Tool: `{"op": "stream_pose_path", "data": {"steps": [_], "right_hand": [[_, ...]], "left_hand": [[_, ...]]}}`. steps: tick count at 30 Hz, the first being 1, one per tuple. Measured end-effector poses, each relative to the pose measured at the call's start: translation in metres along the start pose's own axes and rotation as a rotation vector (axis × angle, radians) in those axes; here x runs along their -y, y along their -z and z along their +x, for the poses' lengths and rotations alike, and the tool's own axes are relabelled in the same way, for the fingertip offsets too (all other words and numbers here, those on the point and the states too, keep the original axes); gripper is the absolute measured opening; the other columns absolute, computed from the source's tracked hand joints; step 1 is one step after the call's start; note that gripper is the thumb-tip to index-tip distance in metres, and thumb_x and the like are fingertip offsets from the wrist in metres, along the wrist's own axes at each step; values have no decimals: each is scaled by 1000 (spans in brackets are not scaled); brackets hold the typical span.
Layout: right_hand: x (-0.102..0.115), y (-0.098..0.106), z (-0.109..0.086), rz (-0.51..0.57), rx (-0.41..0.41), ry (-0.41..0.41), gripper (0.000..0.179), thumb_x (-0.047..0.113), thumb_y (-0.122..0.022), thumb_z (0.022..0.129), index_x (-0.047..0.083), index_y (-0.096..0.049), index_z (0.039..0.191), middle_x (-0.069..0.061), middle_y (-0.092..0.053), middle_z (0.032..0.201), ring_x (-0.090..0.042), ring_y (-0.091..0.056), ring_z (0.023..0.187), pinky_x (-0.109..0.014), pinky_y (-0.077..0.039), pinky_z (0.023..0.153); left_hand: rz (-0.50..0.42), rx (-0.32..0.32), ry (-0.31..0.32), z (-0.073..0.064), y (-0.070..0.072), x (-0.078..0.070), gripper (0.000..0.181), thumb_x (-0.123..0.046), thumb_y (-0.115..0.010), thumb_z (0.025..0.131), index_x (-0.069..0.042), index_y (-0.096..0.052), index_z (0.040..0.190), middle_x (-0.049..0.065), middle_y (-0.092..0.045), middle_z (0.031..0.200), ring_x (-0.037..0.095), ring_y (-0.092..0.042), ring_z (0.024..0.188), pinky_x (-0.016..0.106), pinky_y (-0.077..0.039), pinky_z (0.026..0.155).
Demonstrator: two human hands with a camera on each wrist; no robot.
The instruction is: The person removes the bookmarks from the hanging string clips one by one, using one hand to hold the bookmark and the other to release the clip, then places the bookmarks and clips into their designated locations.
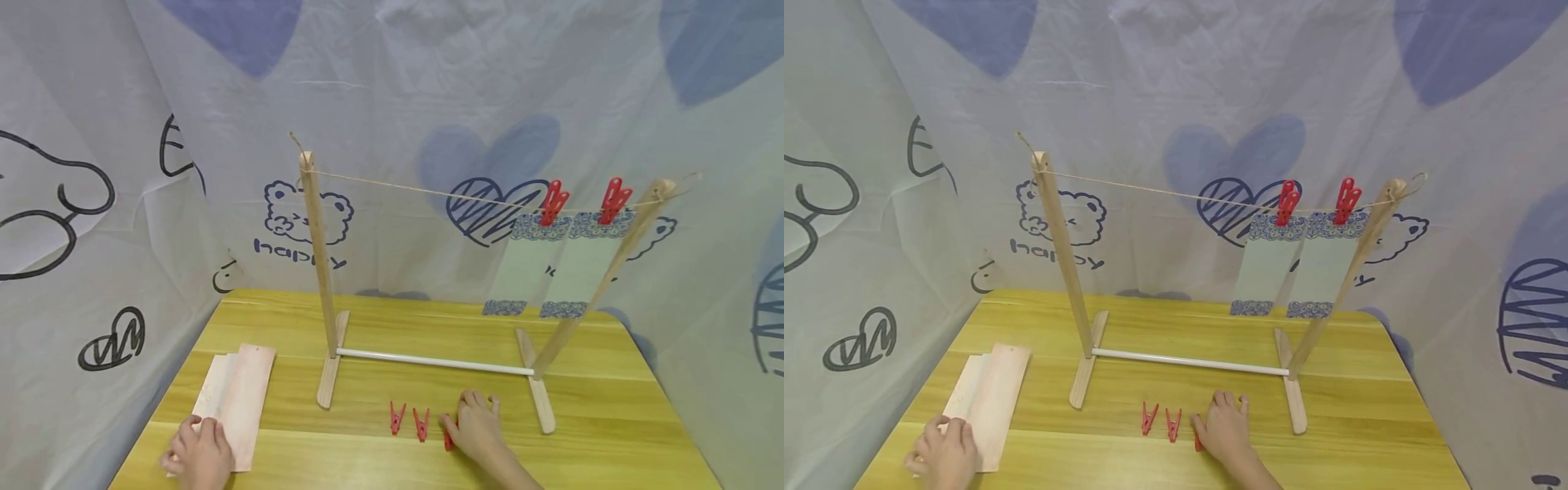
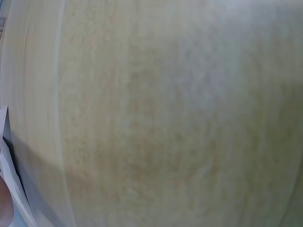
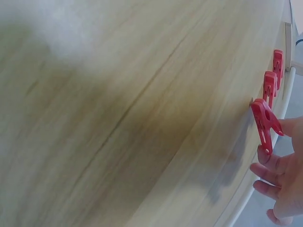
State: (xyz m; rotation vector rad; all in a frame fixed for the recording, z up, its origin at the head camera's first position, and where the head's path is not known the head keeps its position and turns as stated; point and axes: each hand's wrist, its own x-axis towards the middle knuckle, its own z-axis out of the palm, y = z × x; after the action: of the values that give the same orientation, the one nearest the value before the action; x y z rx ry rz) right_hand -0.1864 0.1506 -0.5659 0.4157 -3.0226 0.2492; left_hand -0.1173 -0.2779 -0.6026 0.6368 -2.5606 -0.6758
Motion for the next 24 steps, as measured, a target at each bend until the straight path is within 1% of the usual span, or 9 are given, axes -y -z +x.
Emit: {"op": "stream_pose_path", "data": {"steps": [2,6,8,11,16,24], "right_hand": [[2,0,0,-4,-5,-12,45,44,-59,84,0,-65,86,-10,-57,103,-28,-48,104,-58,-25,91],[4,-5,1,-4,-18,-42,51,44,-59,84,-6,-64,96,-13,-54,110,-30,-44,110,-60,-24,93],[4,-8,1,-7,-29,-56,53,43,-60,83,-7,-63,97,-13,-53,113,-30,-42,112,-60,-24,93],[4,-12,1,1,-45,-70,50,42,-60,83,-7,-64,91,-14,-51,114,-30,-39,115,-61,-24,94],[4,-19,1,12,-61,-88,47,42,-58,84,-5,-64,82,-14,-49,117,-31,-35,118,-60,-22,94],[4,-30,0,3,-55,-117,47,43,-55,86,-3,-63,82,-15,-48,120,-32,-33,122,-59,-21,95]], "left_hand": [[23,30,12,1,2,0,15,-9,-41,94,2,-48,87,26,-32,110,48,-27,103,65,-8,84],[88,118,30,4,6,1,19,-12,-36,95,3,-47,91,27,-30,112,48,-24,107,66,-6,85],[118,142,27,5,7,2,20,-12,-36,95,4,-47,92,27,-29,114,48,-23,109,66,-6,86],[153,151,17,6,7,4,19,-12,-37,94,4,-47,91,28,-30,114,48,-23,110,66,-7,85],[188,163,-4,9,7,8,17,-10,-38,92,4,-47,88,30,-30,114,49,-23,110,66,-8,84],[231,162,-6,7,6,12,16,-10,-40,91,4,-48,87,30,-32,113,48,-25,108,66,-9,83]]}}
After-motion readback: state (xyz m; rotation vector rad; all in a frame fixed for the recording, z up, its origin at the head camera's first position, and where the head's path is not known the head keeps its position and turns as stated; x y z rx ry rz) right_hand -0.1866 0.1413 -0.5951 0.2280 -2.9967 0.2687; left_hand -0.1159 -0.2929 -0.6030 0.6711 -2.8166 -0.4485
